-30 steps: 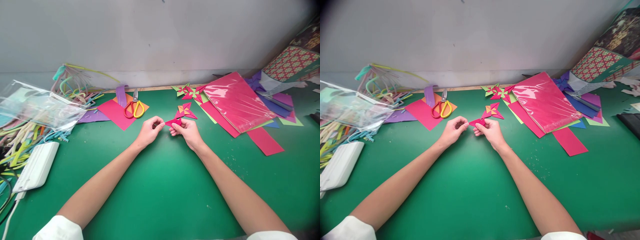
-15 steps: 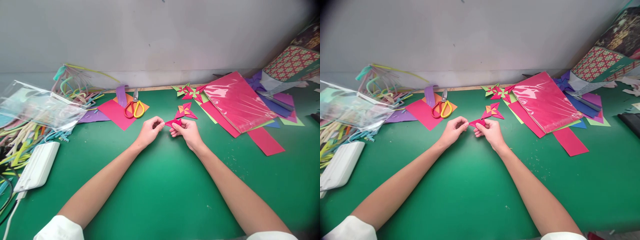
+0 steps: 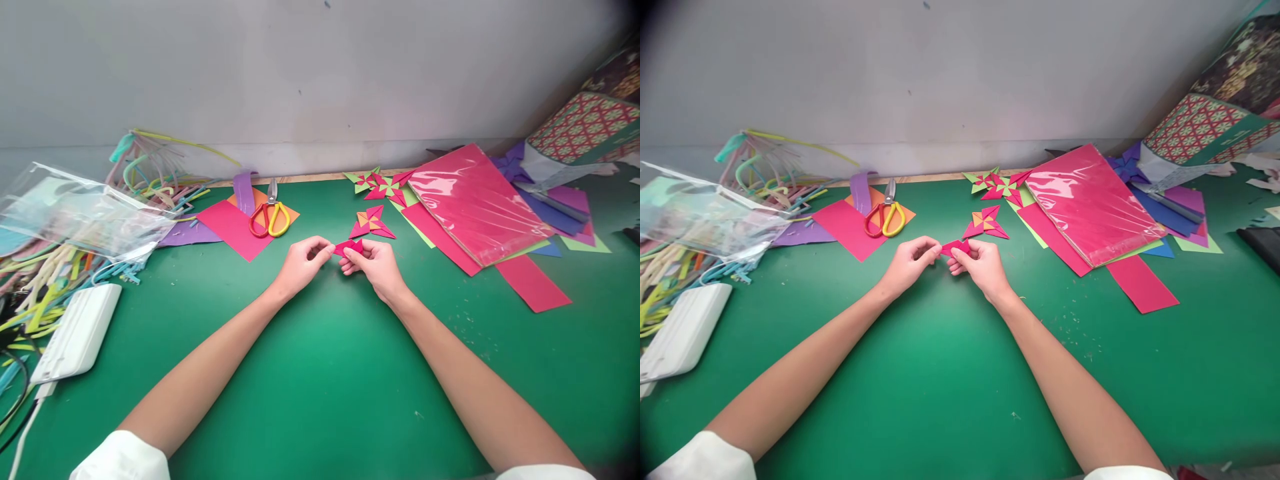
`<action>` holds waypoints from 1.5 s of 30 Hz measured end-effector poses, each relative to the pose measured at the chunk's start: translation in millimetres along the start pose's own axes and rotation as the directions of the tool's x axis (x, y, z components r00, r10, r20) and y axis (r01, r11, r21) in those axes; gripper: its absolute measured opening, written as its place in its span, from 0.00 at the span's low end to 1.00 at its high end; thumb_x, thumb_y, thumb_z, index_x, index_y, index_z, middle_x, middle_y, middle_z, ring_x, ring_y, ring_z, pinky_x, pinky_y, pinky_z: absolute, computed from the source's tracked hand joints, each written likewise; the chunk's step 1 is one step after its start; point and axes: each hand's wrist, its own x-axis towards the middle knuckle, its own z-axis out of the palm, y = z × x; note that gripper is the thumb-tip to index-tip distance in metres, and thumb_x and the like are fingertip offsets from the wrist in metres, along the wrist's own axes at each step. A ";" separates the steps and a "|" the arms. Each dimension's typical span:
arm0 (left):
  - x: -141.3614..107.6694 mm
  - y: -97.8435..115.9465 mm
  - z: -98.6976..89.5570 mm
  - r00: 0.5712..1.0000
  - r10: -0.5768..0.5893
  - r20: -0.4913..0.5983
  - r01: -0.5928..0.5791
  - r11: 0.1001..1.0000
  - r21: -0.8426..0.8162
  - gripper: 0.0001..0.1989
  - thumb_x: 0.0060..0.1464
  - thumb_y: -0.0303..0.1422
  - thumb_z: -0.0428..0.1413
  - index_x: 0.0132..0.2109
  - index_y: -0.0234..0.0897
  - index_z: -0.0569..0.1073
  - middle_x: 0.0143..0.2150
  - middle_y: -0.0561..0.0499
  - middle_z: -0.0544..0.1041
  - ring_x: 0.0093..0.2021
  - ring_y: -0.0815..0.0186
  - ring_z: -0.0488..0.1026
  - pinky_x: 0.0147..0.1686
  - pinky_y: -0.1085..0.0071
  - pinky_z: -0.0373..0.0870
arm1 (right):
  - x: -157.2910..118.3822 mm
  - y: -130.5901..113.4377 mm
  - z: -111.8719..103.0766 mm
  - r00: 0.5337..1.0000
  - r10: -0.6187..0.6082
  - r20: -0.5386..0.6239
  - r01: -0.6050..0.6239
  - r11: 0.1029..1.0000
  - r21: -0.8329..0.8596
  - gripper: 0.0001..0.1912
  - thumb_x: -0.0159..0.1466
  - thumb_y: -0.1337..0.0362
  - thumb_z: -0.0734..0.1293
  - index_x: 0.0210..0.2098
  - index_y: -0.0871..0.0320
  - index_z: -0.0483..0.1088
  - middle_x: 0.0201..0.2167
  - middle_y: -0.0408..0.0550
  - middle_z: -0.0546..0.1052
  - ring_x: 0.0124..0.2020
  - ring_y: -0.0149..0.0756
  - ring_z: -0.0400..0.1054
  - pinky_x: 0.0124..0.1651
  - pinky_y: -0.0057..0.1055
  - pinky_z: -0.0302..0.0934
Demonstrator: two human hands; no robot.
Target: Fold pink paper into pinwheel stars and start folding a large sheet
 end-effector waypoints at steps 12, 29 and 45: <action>-0.5 2.4 -0.9 0.999 0.034 0.040 -0.036 0.999 0.032 0.15 0.63 0.43 0.58 0.35 0.36 0.75 0.30 0.52 0.74 0.31 0.67 0.68 0.32 0.71 0.64 | 0.6 0.4 -0.5 1.000 0.006 0.021 -0.006 1.000 0.009 0.23 0.55 0.46 0.80 0.33 0.61 0.79 0.27 0.51 0.83 0.25 0.35 0.77 0.31 0.32 0.76; -1.9 5.5 0.0 0.990 0.135 0.041 -0.140 0.975 0.170 0.12 0.65 0.39 0.57 0.36 0.36 0.77 0.31 0.53 0.77 0.30 0.68 0.65 0.32 0.71 0.60 | -1.4 -2.2 -0.6 0.996 0.023 0.082 -0.023 1.000 0.000 0.26 0.59 0.41 0.75 0.36 0.60 0.80 0.28 0.52 0.83 0.26 0.36 0.78 0.32 0.32 0.76; -3.2 6.9 0.0 0.989 0.148 0.004 -0.147 0.978 0.148 0.11 0.64 0.38 0.57 0.36 0.36 0.77 0.31 0.53 0.76 0.29 0.69 0.64 0.32 0.70 0.60 | -0.3 -1.8 -1.0 0.989 0.036 0.142 -0.024 0.996 -0.086 0.25 0.57 0.44 0.78 0.39 0.61 0.81 0.26 0.49 0.82 0.23 0.34 0.74 0.28 0.30 0.72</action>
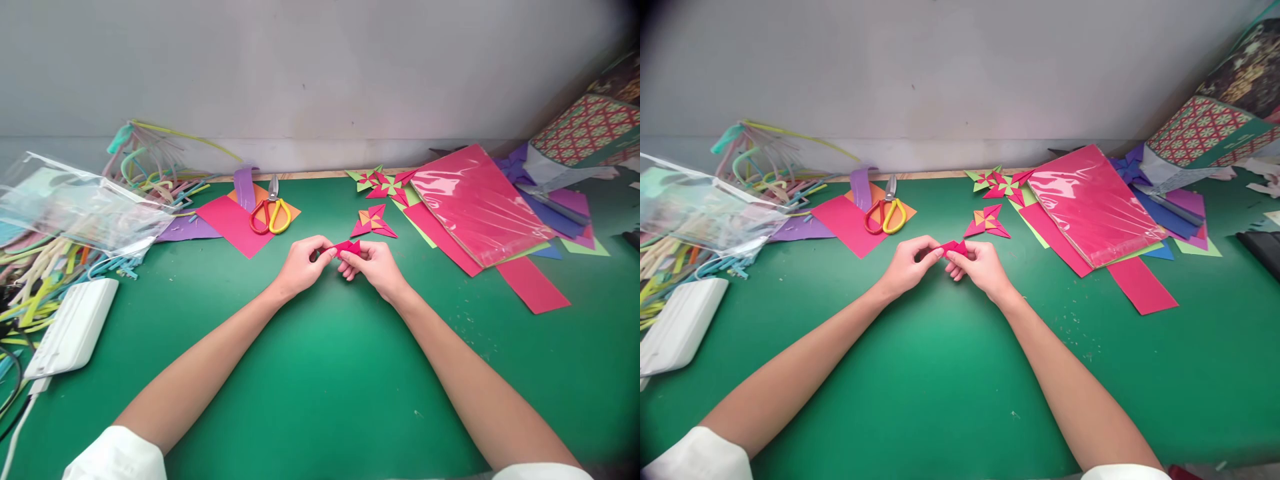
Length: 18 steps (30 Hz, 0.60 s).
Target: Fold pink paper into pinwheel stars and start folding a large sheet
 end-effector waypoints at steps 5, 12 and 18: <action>-0.2 -1.3 0.8 1.000 -0.003 0.005 0.003 1.000 0.018 0.12 0.65 0.38 0.57 0.36 0.36 0.77 0.30 0.53 0.76 0.29 0.68 0.65 0.31 0.70 0.60 | 0.1 -0.3 0.8 1.000 0.010 0.002 -0.010 1.000 0.021 0.25 0.57 0.45 0.78 0.39 0.62 0.80 0.24 0.48 0.81 0.22 0.33 0.74 0.27 0.29 0.72; -0.4 -0.1 1.1 1.000 0.006 0.008 -0.006 1.000 0.023 0.11 0.65 0.37 0.57 0.36 0.36 0.77 0.29 0.54 0.75 0.29 0.69 0.64 0.32 0.70 0.60 | -0.5 0.5 2.6 0.999 -0.017 -0.037 0.017 1.000 0.004 0.23 0.57 0.46 0.79 0.33 0.61 0.77 0.22 0.47 0.80 0.20 0.33 0.73 0.24 0.28 0.70; -1.4 2.0 2.0 1.000 0.014 0.022 -0.017 0.994 0.108 0.09 0.66 0.37 0.55 0.38 0.36 0.74 0.31 0.53 0.73 0.30 0.68 0.66 0.33 0.70 0.61 | 1.0 4.8 -0.2 0.999 -0.039 -0.008 0.039 0.999 -0.026 0.23 0.59 0.46 0.77 0.33 0.61 0.77 0.23 0.47 0.80 0.21 0.33 0.74 0.25 0.28 0.71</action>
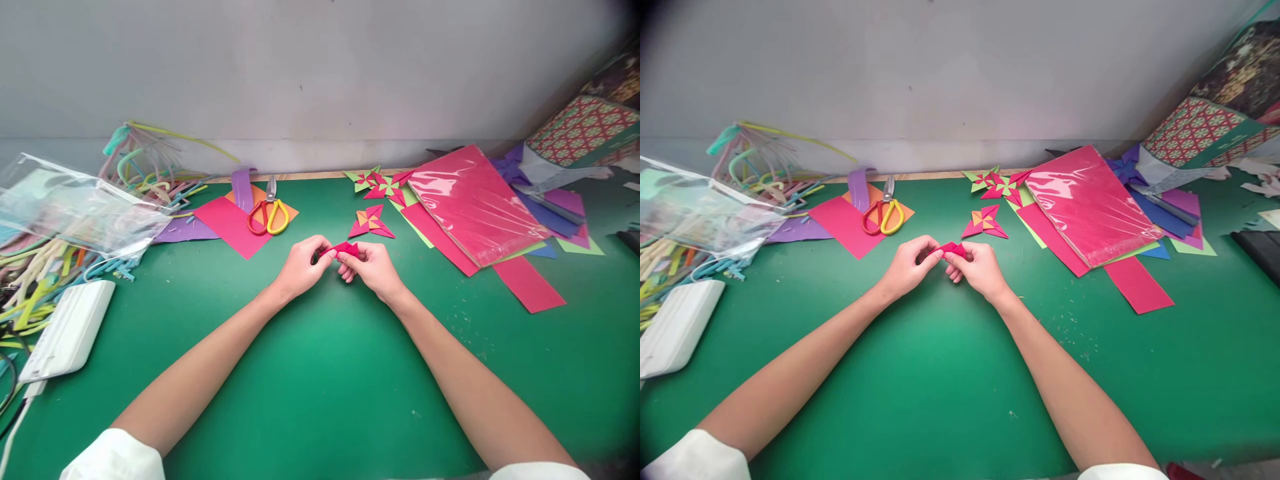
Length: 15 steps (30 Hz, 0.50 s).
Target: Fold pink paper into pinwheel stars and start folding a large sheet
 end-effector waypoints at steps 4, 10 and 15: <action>-2.1 -0.7 1.1 0.996 0.084 0.002 -0.084 0.991 0.100 0.08 0.68 0.36 0.54 0.42 0.37 0.72 0.37 0.51 0.75 0.34 0.67 0.68 0.36 0.69 0.63 | -0.2 2.3 -0.5 1.000 -0.006 0.014 0.006 1.000 -0.008 0.22 0.60 0.46 0.77 0.33 0.61 0.76 0.23 0.47 0.80 0.21 0.32 0.74 0.25 0.28 0.71; -1.8 -3.1 1.5 0.988 0.153 0.022 -0.154 0.985 0.075 0.08 0.69 0.31 0.52 0.40 0.37 0.73 0.36 0.52 0.76 0.34 0.67 0.69 0.36 0.70 0.63 | -1.7 -1.3 1.3 1.000 -0.007 0.005 0.007 1.000 -0.015 0.22 0.60 0.46 0.77 0.33 0.61 0.77 0.24 0.47 0.80 0.22 0.32 0.73 0.26 0.29 0.70; -2.9 -1.7 0.7 0.986 0.163 -0.023 -0.161 0.986 0.051 0.08 0.69 0.31 0.53 0.39 0.36 0.74 0.35 0.51 0.77 0.33 0.68 0.70 0.36 0.70 0.63 | -2.4 -5.4 2.4 1.000 -0.020 0.021 0.021 0.998 -0.055 0.21 0.62 0.47 0.76 0.35 0.61 0.78 0.24 0.46 0.79 0.23 0.32 0.73 0.28 0.29 0.70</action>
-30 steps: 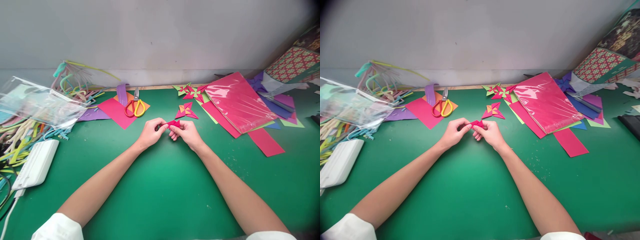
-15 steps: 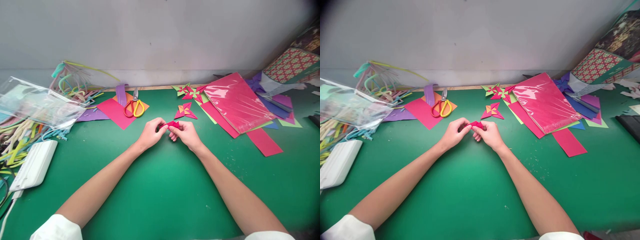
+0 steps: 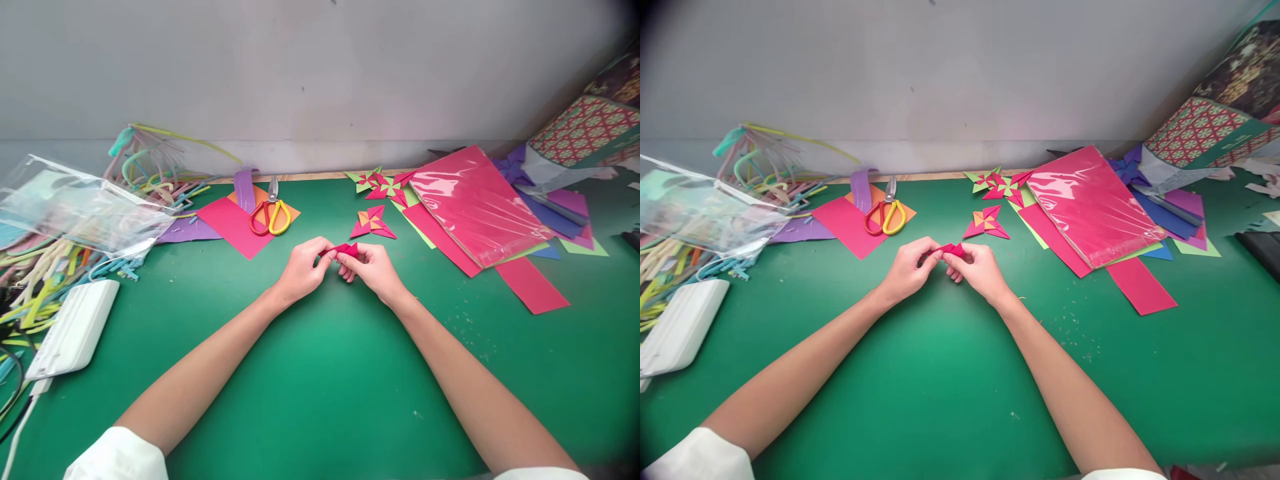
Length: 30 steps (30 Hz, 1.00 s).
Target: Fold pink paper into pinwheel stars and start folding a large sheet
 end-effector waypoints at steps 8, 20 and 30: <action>-3.5 0.9 1.7 0.999 0.036 -0.039 -0.034 0.997 0.063 0.09 0.69 0.31 0.52 0.39 0.37 0.73 0.35 0.51 0.76 0.34 0.67 0.71 0.37 0.69 0.64 | 1.1 4.8 -2.0 1.000 -0.029 0.006 0.029 1.000 -0.003 0.18 0.60 0.50 0.78 0.38 0.59 0.78 0.29 0.47 0.81 0.28 0.34 0.75 0.29 0.29 0.70; -4.3 1.6 3.5 0.997 0.057 -0.049 -0.052 0.993 0.102 0.08 0.69 0.31 0.52 0.40 0.37 0.74 0.35 0.50 0.77 0.36 0.65 0.72 0.39 0.68 0.65 | 1.5 6.7 2.1 0.998 -0.055 -0.041 0.055 0.998 -0.001 0.17 0.59 0.51 0.78 0.34 0.59 0.77 0.24 0.46 0.80 0.25 0.34 0.74 0.33 0.32 0.70; -2.1 1.9 1.5 0.993 -0.016 -0.113 0.022 0.998 0.055 0.10 0.70 0.33 0.52 0.38 0.37 0.73 0.34 0.51 0.77 0.34 0.66 0.71 0.37 0.69 0.65 | 2.2 3.1 -0.2 0.999 -0.014 -0.032 0.014 1.000 -0.002 0.21 0.59 0.47 0.77 0.38 0.59 0.78 0.25 0.46 0.80 0.25 0.35 0.74 0.30 0.31 0.70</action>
